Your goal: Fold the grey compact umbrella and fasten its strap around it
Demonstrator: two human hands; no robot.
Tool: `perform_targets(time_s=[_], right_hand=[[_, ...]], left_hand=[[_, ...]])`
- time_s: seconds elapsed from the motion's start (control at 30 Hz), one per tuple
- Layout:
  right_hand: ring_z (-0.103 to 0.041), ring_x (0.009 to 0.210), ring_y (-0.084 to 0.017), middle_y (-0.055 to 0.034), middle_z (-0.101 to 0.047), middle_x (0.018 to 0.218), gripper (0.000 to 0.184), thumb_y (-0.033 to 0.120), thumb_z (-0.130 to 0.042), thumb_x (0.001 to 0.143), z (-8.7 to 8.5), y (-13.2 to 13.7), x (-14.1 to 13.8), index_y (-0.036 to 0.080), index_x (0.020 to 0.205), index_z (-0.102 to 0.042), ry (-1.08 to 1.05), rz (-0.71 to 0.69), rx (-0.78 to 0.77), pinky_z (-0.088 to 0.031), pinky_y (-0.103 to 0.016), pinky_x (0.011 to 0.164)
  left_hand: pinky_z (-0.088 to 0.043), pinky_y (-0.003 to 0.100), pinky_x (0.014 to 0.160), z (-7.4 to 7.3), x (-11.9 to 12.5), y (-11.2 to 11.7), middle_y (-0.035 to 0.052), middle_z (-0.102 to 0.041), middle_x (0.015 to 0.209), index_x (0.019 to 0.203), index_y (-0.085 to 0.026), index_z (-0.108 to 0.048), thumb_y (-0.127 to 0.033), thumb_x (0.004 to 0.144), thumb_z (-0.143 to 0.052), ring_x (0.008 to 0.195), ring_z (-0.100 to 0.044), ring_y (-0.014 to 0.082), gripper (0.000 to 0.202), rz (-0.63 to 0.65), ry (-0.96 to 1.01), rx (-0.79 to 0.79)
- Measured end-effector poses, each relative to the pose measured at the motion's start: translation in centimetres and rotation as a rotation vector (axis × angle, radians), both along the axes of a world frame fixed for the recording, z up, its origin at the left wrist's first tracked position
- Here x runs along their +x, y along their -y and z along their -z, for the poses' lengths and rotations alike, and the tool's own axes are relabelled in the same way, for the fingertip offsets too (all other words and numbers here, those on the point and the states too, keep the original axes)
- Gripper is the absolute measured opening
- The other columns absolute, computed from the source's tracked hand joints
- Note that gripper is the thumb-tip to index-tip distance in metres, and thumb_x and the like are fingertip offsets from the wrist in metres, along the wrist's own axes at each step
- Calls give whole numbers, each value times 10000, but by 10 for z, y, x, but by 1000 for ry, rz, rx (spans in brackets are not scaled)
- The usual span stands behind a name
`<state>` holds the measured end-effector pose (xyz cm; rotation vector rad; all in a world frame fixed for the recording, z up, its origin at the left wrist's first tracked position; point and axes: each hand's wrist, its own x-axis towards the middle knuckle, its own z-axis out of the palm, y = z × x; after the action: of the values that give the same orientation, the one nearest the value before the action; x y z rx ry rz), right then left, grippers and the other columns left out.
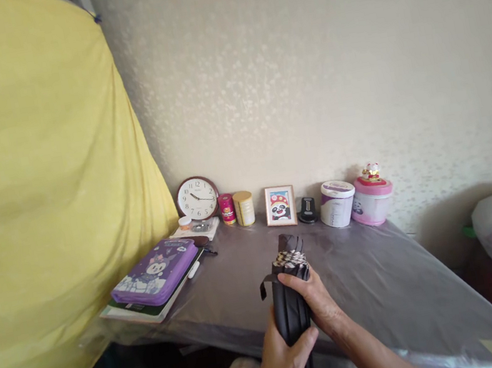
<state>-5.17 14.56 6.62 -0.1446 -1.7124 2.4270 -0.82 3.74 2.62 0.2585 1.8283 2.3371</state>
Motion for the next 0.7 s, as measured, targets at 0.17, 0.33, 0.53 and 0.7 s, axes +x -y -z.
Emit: perform_targets(time_s=[0.17, 0.33, 0.53, 0.7], right_hand=[[-606, 635, -155, 33, -647, 749, 390, 285, -747, 598, 3, 4, -2, 212, 919, -538, -4, 65, -2, -506, -288, 633], [-614, 687, -167, 24, -655, 759, 413, 300, -752, 569, 4, 7, -2, 203, 910, -540, 22, 138, 64, -504, -285, 662], [-599, 686, -154, 27, -638, 756, 454, 309, -755, 573, 7, 13, 0, 197, 938, -511, 6, 131, 115, -501, -271, 662], [-601, 752, -174, 6, -643, 811, 500, 327, -762, 575, 2, 13, 2, 191, 983, -507, 28, 104, 188, -495, -292, 716]], left_hand=[[-412, 441, 920, 7, 1, -4, 194, -450, 1338, 1428, -160, -104, -288, 709, -635, 1188, -473, 326, 903, -300, -246, -548], [-391, 432, 958, 10, 3, -10, 205, -354, 1411, 1435, -125, -73, -239, 756, -551, 1247, -414, 305, 838, -331, -459, -777], [-419, 373, 944, 16, -7, -13, 189, -366, 1416, 1429, -106, -112, -202, 732, -555, 1232, -446, 276, 831, -263, -359, -704], [-373, 377, 981, 15, -12, -9, 149, -492, 1334, 1370, -147, -316, -207, 694, -621, 1200, -480, 281, 744, -252, -255, -380]])
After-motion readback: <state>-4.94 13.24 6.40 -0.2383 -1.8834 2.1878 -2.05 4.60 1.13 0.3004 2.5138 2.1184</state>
